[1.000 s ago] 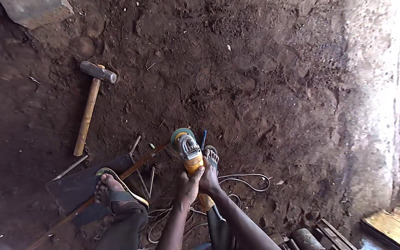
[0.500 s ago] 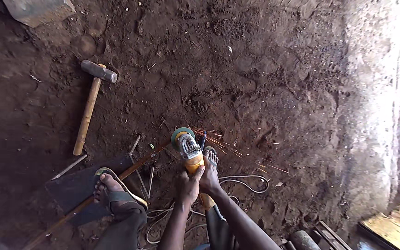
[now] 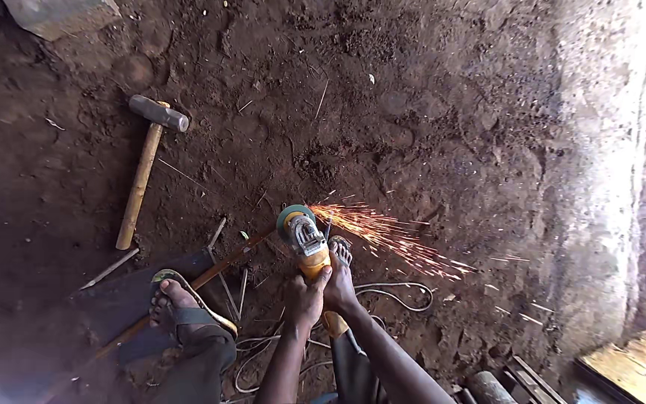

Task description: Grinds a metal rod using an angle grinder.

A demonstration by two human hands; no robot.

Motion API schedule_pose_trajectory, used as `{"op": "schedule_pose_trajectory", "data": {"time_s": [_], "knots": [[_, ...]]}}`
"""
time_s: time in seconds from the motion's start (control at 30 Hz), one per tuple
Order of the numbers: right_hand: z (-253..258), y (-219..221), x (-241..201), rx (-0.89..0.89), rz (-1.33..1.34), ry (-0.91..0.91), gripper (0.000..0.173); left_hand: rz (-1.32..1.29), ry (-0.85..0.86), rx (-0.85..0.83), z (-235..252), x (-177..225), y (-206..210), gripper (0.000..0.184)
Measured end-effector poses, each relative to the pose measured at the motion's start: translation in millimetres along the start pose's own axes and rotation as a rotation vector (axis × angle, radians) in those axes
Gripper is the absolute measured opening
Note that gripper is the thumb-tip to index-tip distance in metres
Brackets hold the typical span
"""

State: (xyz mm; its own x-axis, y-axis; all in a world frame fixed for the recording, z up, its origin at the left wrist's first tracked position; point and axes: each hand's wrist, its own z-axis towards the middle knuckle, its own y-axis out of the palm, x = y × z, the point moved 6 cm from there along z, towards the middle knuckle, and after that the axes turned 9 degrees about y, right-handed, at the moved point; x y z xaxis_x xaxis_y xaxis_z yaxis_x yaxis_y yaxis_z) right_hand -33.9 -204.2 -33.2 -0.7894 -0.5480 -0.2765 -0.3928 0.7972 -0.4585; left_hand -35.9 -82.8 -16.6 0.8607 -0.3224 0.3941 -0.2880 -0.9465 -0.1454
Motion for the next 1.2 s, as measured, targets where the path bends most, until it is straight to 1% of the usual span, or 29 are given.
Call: {"op": "schedule_pose_trajectory", "data": {"time_s": [0.13, 0.27, 0.47, 0.63, 0.93, 1.07, 1.2], "knots": [[-2.2, -1.0, 0.4, 0.037, 0.006, 0.000, 0.066, -0.025, -0.019, -0.019, 0.0, -2.2, 2.3, 0.056], [-1.1, 0.7, -0.7, 0.019, 0.001, 0.015, 0.064, -0.062, -0.025, -0.017, 0.3, -1.7, 1.8, 0.054], [-0.2, 2.7, 0.9, 0.036, -0.005, 0.014, 0.065, 0.001, -0.002, 0.010, 0.7, -3.1, 0.6, 0.054], [-3.8, 0.1, 2.6, 0.068, 0.025, 0.008, 0.070, 0.006, -0.003, -0.012, 1.7, -6.5, 4.0, 0.056], [-0.2, 3.4, 1.3, 0.050, 0.001, 0.032, 0.068, -0.017, -0.005, -0.016, 4.0, -8.4, 2.0, 0.056], [1.7, 4.8, -2.6, 0.029, -0.009, 0.026, 0.065, -0.059, 0.001, 0.005, 3.6, -3.8, -0.8, 0.052], [0.4, 5.2, -1.5, 0.041, -0.004, 0.012, 0.066, -0.034, 0.018, -0.012, 4.9, -5.4, -1.1, 0.054]]}}
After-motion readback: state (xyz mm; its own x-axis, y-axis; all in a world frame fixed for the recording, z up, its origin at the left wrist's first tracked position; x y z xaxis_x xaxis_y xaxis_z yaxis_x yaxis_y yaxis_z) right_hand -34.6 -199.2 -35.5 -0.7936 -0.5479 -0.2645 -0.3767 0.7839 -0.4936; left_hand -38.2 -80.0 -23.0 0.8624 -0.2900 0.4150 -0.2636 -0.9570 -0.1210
